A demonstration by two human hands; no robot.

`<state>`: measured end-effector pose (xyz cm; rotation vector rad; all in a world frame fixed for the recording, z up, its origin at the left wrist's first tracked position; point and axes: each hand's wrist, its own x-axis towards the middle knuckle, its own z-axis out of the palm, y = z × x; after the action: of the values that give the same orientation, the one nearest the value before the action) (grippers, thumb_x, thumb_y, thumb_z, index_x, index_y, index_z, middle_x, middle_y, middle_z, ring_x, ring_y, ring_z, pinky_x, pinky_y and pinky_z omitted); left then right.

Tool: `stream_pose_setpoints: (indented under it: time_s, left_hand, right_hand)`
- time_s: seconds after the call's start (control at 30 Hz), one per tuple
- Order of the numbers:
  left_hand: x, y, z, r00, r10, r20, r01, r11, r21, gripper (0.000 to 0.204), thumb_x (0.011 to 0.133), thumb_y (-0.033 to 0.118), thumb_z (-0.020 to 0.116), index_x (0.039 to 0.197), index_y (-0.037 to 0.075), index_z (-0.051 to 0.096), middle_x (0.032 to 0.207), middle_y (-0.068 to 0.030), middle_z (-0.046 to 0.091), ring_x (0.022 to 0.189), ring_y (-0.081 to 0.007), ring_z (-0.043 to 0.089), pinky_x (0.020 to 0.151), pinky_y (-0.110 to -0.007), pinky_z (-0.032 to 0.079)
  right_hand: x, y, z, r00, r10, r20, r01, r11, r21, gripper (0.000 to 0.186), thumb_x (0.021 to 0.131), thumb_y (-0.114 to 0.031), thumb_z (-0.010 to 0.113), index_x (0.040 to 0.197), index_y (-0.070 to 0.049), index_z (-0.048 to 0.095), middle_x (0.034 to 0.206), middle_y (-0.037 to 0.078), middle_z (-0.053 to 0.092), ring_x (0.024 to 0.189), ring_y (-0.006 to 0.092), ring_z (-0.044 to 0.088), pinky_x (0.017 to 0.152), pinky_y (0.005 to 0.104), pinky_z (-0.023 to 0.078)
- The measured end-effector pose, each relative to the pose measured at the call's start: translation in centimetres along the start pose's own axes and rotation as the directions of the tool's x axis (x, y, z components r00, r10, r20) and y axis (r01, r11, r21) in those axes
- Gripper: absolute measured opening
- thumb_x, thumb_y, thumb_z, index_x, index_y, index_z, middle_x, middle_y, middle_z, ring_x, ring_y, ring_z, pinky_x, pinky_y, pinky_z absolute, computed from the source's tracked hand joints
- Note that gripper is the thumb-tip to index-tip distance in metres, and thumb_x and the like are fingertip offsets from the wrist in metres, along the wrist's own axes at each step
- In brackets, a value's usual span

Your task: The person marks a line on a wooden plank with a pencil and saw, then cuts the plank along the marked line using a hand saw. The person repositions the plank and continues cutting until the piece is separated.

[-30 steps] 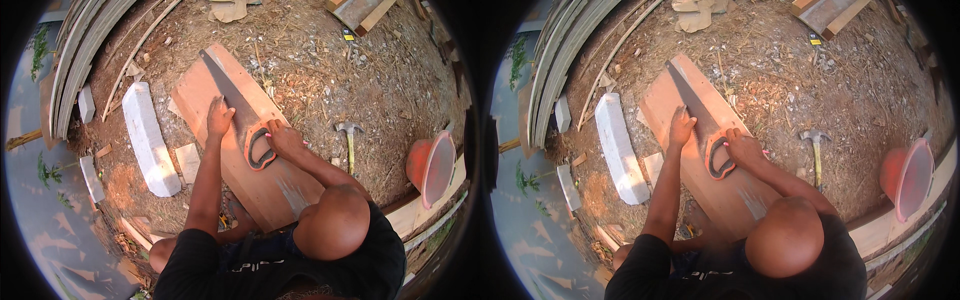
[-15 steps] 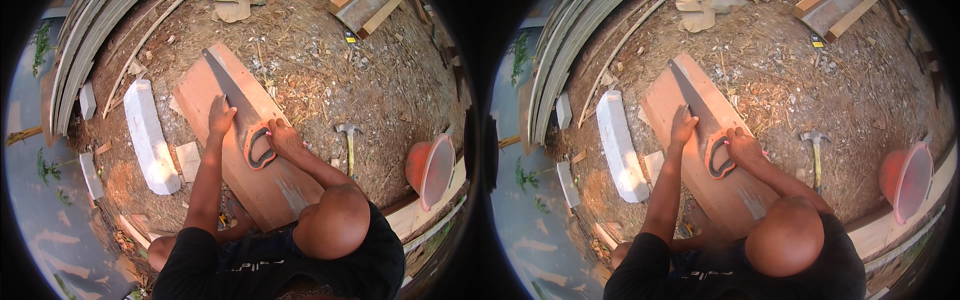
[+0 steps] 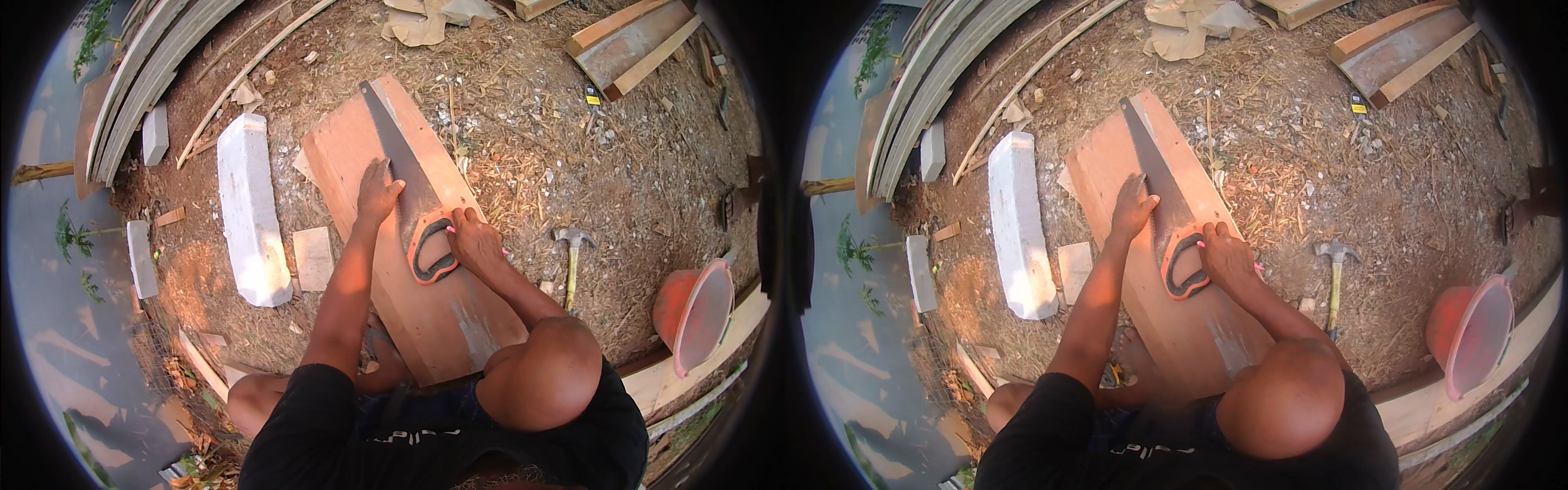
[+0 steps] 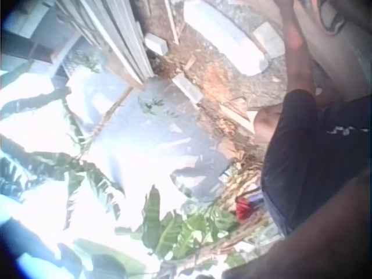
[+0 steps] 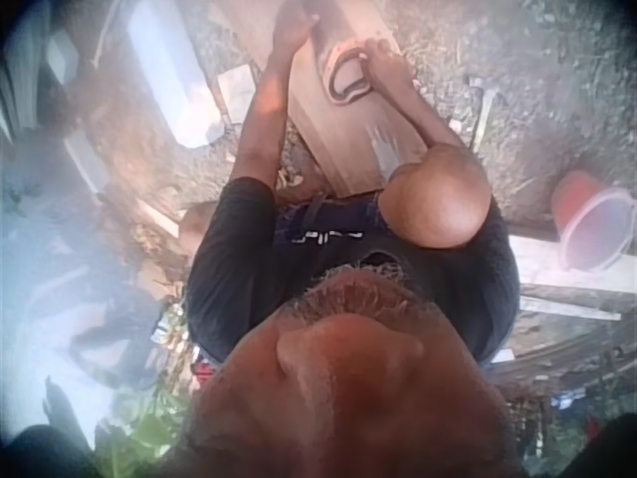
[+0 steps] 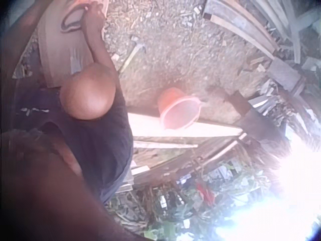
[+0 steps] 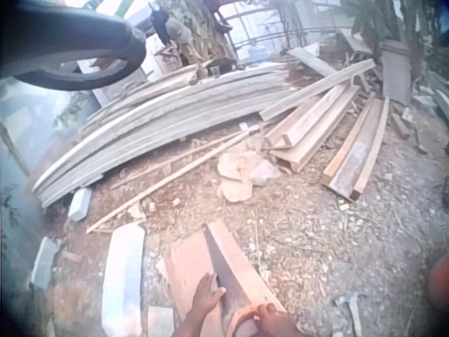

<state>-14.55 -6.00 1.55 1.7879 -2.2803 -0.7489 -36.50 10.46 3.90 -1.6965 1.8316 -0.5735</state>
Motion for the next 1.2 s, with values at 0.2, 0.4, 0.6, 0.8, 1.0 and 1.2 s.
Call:
stream_pose_setpoints:
  time_s: [0.2,0.4,0.6,0.8,1.0,1.2]
  left_hand:
    - [0.6,1.1,-0.7,0.999,-0.032,0.032,0.028,0.99,0.137,0.078,0.087,0.033,0.067,0.157,0.011,0.04,0.168,-0.0156,0.028,0.149,-0.0385,0.035,0.12,-0.049,0.036]
    - [1.9,5.7,-3.3,0.945,-0.172,0.279,0.071,0.939,0.338,0.075,0.088,0.03,0.067,0.158,0.03,0.04,0.171,-0.0038,0.025,0.148,-0.0375,0.037,0.117,-0.054,0.041]
    - [1.6,5.1,-3.9,0.94,-0.21,0.269,0.109,0.932,0.346,0.076,0.089,0.034,0.072,0.158,0.031,0.039,0.17,0.0012,0.027,0.145,-0.0367,0.041,0.114,-0.055,0.044]
    - [2.1,6.6,-4.0,0.942,-0.19,0.276,0.076,0.923,0.378,0.074,0.089,0.034,0.076,0.154,0.024,0.042,0.165,-0.0014,0.034,0.137,-0.0408,0.046,0.104,-0.05,0.054]
    - [2.4,6.3,-3.6,0.946,-0.16,0.283,0.046,0.928,0.371,0.078,0.087,0.036,0.076,0.156,0.024,0.04,0.166,-0.0031,0.032,0.135,-0.0407,0.05,0.104,-0.053,0.054]
    - [2.0,5.8,-3.5,0.961,-0.123,0.247,0.022,0.927,0.374,0.075,0.088,0.036,0.076,0.154,0.021,0.043,0.165,-0.0059,0.034,0.134,-0.0424,0.05,0.099,-0.053,0.057]
  right_hand:
    - [0.2,0.7,0.1,0.997,-0.06,-0.046,0.059,0.998,-0.012,0.027,0.087,-0.022,0.067,0.103,-0.004,0.059,0.095,0.019,0.066,0.073,0.0397,0.072,0.061,0.048,0.061]
    - [2.0,1.2,-3.8,0.981,-0.051,0.185,0.042,0.998,0.051,0.034,0.092,-0.035,0.065,0.103,-0.003,0.063,0.097,0.022,0.069,0.087,0.043,0.072,0.076,0.0516,0.058]
    - [13.6,-1.3,-13.6,0.931,-0.01,0.365,0.009,1.0,0.003,0.062,0.103,-0.056,0.045,0.09,-0.001,0.069,0.08,0.022,0.069,0.082,0.0406,0.07,0.081,0.0513,0.053]
    - [24.7,-3.9,-13.0,0.914,-0.221,0.34,0.16,0.967,0.2,0.043,0.1,-0.044,0.061,0.091,-0.003,0.07,0.072,0.007,0.064,0.062,0.0146,0.061,0.057,0.0351,0.049]
    - [32.0,-4.3,-6.9,0.959,-0.268,0.092,0.25,0.953,0.17,0.032,0.088,-0.034,0.065,0.099,-0.005,0.074,0.094,0.017,0.075,0.091,0.0337,0.071,0.084,0.0429,0.055]
    - [36.0,-5.4,-3.8,0.971,-0.241,-0.007,0.241,0.968,0.075,0.031,0.088,-0.029,0.062,0.106,-0.007,0.074,0.1,0.02,0.075,0.099,0.0373,0.071,0.09,0.0456,0.055]
